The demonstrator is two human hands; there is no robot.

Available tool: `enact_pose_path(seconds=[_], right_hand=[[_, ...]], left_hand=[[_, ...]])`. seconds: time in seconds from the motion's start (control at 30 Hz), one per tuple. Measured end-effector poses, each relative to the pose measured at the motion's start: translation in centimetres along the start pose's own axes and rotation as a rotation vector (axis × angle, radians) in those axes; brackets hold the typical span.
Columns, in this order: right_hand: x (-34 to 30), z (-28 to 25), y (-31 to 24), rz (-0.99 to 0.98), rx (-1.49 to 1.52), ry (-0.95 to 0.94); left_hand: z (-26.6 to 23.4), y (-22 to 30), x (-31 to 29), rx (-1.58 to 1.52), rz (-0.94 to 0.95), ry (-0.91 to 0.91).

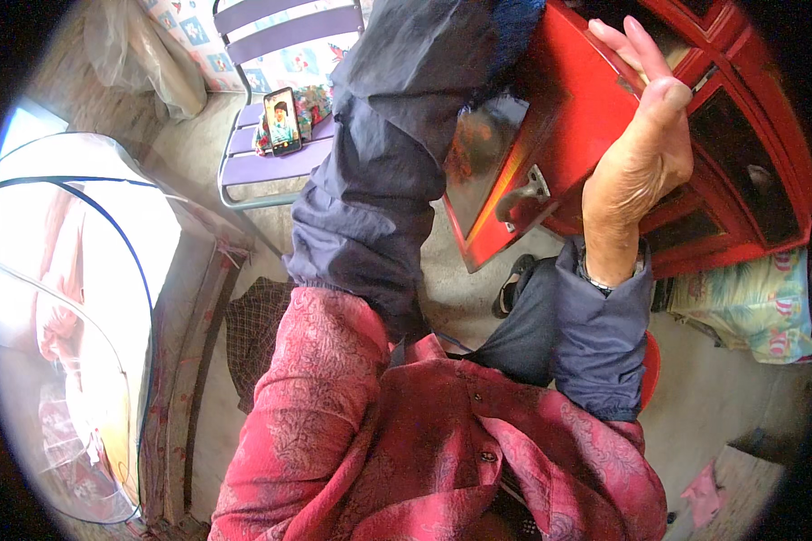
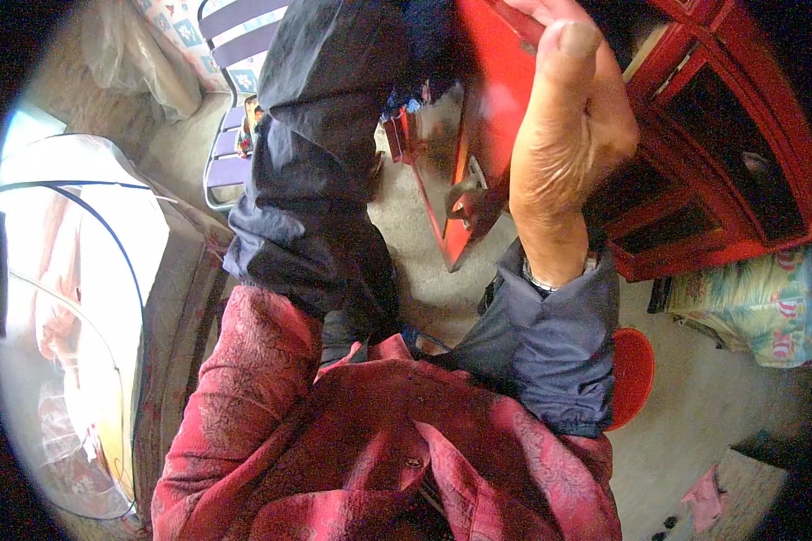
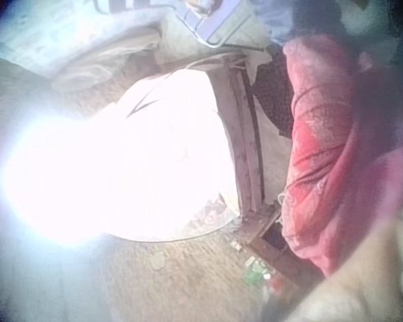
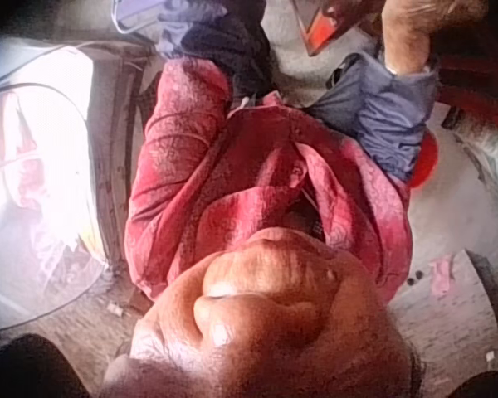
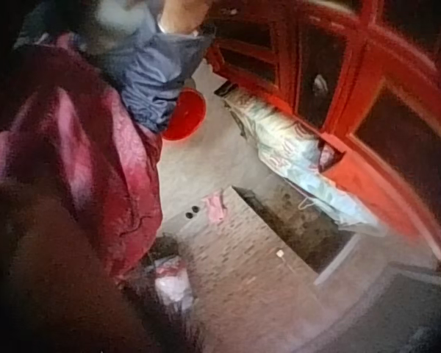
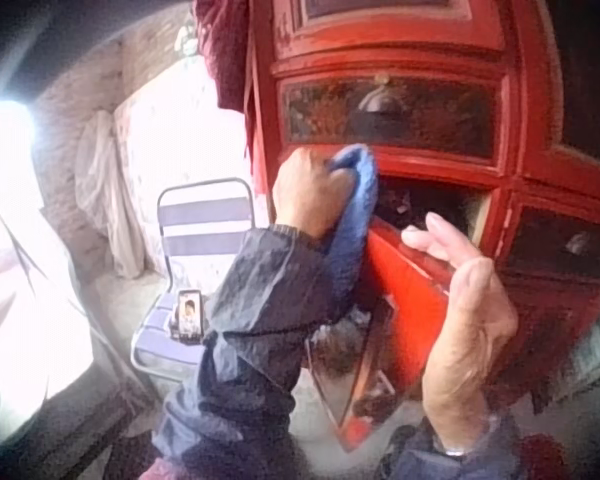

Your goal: The person cleans a red wooden cabinet by wiping its frame, panels, and door with a cloth.

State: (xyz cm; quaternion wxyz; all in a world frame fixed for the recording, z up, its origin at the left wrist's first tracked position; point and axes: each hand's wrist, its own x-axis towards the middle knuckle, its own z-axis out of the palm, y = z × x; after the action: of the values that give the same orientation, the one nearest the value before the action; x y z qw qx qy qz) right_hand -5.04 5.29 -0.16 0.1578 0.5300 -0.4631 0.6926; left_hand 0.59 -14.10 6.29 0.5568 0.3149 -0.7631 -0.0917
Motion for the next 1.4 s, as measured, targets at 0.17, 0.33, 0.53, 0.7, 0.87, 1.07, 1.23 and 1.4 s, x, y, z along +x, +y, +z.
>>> enact_pose_path(seconds=[0.17, 0.33, 0.53, 0.7, 0.87, 1.07, 1.23, 1.4], right_hand=[[0.3, -0.2, 0.2, -0.027, -0.04, -0.006], [-0.2, -0.5, -2.2, 0.019, -0.144, 0.016], [0.0, -1.2, -3.0, 0.199, -0.079, -0.097], [-0.2, -0.5, -1.2, 0.039, -0.09, 0.069], [-0.3, -0.2, -2.3, 0.075, -0.05, 0.039], [-0.4, 0.4, -2.9, 0.052, -0.016, 0.037], [0.2, -0.5, 0.3, 0.015, -0.009, -0.001], [-0.1, 0.3, -0.5, 0.063, 0.075, 0.002]], left_hand=[[1.1, -2.3, 1.8, 0.044, -0.018, 0.029], [3.0, -6.3, 4.4, -0.079, 0.036, -0.004], [3.0, -10.9, 7.1, -0.066, 0.091, -0.016], [4.2, -11.5, 8.2, 0.002, 0.042, -0.051], [4.6, -11.4, 7.2, -0.019, 0.153, 0.127], [2.3, -11.0, 5.6, 0.079, 0.176, 0.104], [3.0, -6.7, 0.8, -0.165, 0.106, 0.202], [2.4, -3.5, -3.8, -0.566, 0.049, 0.356]])
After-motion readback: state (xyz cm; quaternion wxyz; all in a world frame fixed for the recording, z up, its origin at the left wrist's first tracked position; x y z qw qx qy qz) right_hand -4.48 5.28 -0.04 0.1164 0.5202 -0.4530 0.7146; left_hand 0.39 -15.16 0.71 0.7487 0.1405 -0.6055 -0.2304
